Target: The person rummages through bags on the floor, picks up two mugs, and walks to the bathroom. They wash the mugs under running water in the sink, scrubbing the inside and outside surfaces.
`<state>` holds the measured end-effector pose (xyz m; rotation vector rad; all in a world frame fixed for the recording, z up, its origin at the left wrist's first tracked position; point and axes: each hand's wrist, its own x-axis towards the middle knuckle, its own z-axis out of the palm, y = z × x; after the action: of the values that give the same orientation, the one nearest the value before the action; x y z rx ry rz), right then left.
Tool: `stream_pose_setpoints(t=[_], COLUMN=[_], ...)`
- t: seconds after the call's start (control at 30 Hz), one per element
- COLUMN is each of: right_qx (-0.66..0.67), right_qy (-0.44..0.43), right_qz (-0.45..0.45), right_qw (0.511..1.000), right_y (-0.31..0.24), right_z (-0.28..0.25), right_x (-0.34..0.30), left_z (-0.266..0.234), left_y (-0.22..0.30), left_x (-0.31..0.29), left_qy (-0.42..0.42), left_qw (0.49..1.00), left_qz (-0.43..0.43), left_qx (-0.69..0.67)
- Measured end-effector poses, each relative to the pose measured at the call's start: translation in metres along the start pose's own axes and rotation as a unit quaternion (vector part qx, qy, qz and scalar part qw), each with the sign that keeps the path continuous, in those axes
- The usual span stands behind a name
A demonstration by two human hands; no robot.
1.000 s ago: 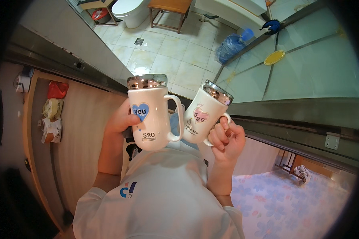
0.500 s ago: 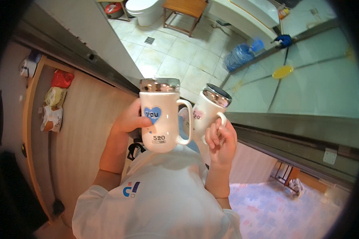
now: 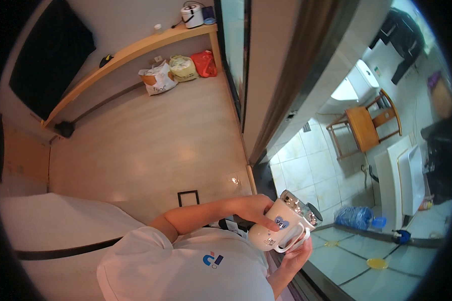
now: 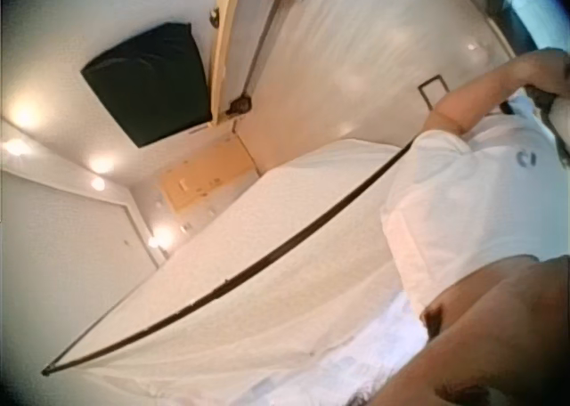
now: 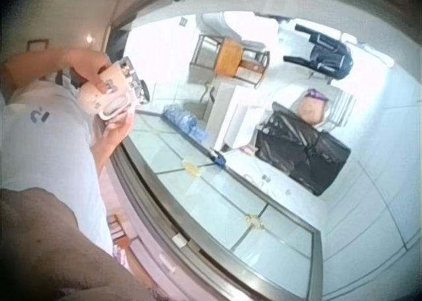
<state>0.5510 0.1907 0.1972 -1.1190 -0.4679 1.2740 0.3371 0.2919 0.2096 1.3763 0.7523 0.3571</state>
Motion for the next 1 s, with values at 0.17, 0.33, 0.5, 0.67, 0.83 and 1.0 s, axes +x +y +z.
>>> stream_pose_setpoints(t=[0.17,0.33,0.5,0.67,0.83,1.0], right_qx=[-0.001,-0.072,-0.090,-0.021,-0.046,-0.016], right_qy=[0.018,-0.057,-0.009,-0.012,0.077,0.099], right_qz=[0.019,0.036,0.029,0.004,0.024,-0.004], right_qw=[1.000,0.995,0.995,1.000,0.996,0.995], right_y=[0.003,0.000,0.008,-0.001,-0.018,-0.039], right_z=[0.003,0.008,0.014,0.014,-0.028,-0.082], right_x=[0.011,0.012,0.003,0.004,0.030,0.086], left_z=[0.006,0.004,-0.012,-0.018,-0.005,0.010], left_y=[-0.007,-0.019,-0.038,-0.042,-0.043,-0.019], left_x=[-0.009,-0.006,0.008,0.030,0.080,0.165], left_qy=[0.043,0.037,-0.059,-0.094,-0.117,-0.117], left_qw=[0.999,0.999,0.984,0.981,0.982,0.984], left_qz=[-0.009,-0.011,-0.002,0.012,0.037,0.009], left_qx=[0.001,0.008,-0.167,-0.169,-0.144,-0.134])
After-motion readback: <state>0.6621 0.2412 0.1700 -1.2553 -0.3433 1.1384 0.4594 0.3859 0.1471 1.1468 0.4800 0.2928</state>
